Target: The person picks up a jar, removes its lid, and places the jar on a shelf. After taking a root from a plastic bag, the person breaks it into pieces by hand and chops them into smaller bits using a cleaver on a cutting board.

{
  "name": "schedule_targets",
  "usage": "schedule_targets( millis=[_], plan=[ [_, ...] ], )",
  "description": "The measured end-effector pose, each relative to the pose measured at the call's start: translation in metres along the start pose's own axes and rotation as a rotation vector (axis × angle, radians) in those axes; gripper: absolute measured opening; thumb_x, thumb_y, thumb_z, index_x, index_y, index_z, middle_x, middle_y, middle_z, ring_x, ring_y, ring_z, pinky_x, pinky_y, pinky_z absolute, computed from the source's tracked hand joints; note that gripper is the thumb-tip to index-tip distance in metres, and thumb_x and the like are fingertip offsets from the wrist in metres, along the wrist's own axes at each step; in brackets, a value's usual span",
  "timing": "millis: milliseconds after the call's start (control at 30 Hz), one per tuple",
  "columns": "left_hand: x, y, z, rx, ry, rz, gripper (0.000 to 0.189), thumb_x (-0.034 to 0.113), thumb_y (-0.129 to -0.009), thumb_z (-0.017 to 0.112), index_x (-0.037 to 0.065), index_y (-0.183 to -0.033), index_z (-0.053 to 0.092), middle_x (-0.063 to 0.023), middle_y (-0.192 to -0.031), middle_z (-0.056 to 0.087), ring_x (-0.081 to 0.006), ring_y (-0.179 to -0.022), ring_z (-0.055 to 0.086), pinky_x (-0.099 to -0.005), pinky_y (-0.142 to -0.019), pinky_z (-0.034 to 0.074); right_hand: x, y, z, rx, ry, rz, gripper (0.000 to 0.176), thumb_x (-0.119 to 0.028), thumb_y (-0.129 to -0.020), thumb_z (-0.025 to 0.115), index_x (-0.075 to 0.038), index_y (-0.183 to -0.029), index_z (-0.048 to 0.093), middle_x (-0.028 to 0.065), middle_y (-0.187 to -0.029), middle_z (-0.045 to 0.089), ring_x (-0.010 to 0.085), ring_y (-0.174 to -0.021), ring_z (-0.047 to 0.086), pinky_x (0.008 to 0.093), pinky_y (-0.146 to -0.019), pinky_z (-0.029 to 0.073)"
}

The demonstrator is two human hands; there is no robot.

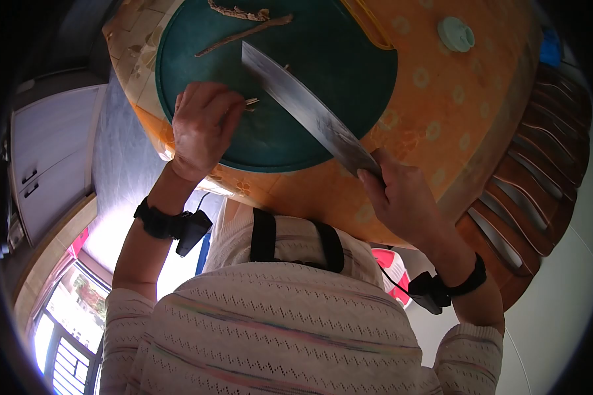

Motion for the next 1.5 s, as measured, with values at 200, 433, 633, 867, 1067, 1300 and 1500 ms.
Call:
schedule_targets(
  millis=[200, 433, 633, 867, 1067, 1300, 1500],
  plan=[
    [0.011, 0.012, -0.01, -0.008, 0.02, 0.041, 0.016, -0.001, -0.066, 0.071, 0.004, -0.079, 0.066, -0.0073, -0.08, 0.058, -0.0252, -0.077, 0.057, -0.0365, -0.07, 0.046, 0.002, 0.001, -0.001, -0.006, 0.009, 0.005, 0.015, -0.012, -0.091, 0.057, 0.002, -0.09, 0.052, 0.0168, -0.056, 0.052, 0.0274, -0.048, 0.054, 0.0351, -0.048, 0.041],
    [0.007, 0.03, -0.011, -0.102, 0.086, 0.046, 0.024, -0.007, -0.062, 0.071, 0.004, -0.083, 0.067, -0.0085, -0.08, 0.06, -0.025, -0.075, 0.058, -0.0333, -0.066, 0.048, -0.004, 0.003, 0.0, -0.087, -0.004, 0.014, 0.013, -0.011, -0.091, 0.056, 0.001, -0.089, 0.052, 0.0162, -0.055, 0.05, 0.0283, -0.049, 0.053, 0.0359, -0.049, 0.041],
    [0.017, 0.032, -0.005, -0.009, 0.102, -0.001, 0.025, -0.007, -0.063, 0.07, 0.004, -0.085, 0.069, -0.0079, -0.081, 0.061, -0.0247, -0.075, 0.058, -0.0336, -0.065, 0.048, 0.003, 0.001, -0.006, -0.144, 0.04, -0.016, 0.012, -0.011, -0.09, 0.057, 0.0, -0.087, 0.052, 0.0158, -0.055, 0.05, 0.0298, -0.05, 0.054, 0.0371, -0.049, 0.041],
    [0.013, 0.046, -0.002, 0.078, 0.055, -0.102, 0.023, -0.004, -0.065, 0.072, 0.006, -0.084, 0.07, -0.0064, -0.082, 0.059, -0.0242, -0.077, 0.056, -0.0355, -0.069, 0.045, -0.002, -0.005, -0.005, -0.164, 0.109, -0.081, 0.012, -0.012, -0.089, 0.058, -0.002, -0.087, 0.052, 0.0163, -0.058, 0.052, 0.0325, -0.052, 0.057, 0.039, -0.049, 0.043],
    [0.015, 0.051, -0.002, 0.087, 0.046, -0.116, 0.021, -0.001, -0.065, 0.073, 0.007, -0.084, 0.07, -0.0049, -0.081, 0.058, -0.0231, -0.078, 0.056, -0.0349, -0.071, 0.042, -0.006, -0.014, -0.007, -0.207, 0.181, -0.147, 0.015, -0.014, -0.089, 0.058, -0.002, -0.083, 0.05, 0.0175, -0.059, 0.052, 0.0361, -0.054, 0.056, 0.0405, -0.049, 0.042],
    [0.015, 0.055, -0.001, 0.115, 0.033, -0.124, 0.022, 0.0, -0.064, 0.073, 0.008, -0.085, 0.07, -0.0041, -0.082, 0.06, -0.0222, -0.079, 0.056, -0.0348, -0.071, 0.042, -0.009, -0.024, -0.013, -0.239, 0.188, -0.133, 0.017, -0.013, -0.089, 0.059, -0.002, -0.082, 0.049, 0.0182, -0.06, 0.051, 0.037, -0.055, 0.055, 0.0412, -0.049, 0.041],
    [0.017, 0.058, -0.001, 0.128, 0.024, -0.136, 0.023, 0.0, -0.064, 0.073, 0.008, -0.085, 0.071, -0.0034, -0.085, 0.061, -0.0214, -0.082, 0.057, -0.0349, -0.072, 0.042, -0.014, -0.03, -0.015, -0.256, 0.214, -0.192, 0.016, -0.013, -0.088, 0.059, -0.001, -0.083, 0.049, 0.0187, -0.06, 0.051, 0.0384, -0.057, 0.055, 0.042, -0.049, 0.04]
  ],
)
Point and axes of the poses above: each hand's wrist, its own y-axis away from the middle knuckle, its own z-axis out of the palm, x = y × z, the point moved 4 cm from there along -y, towards the middle knuckle
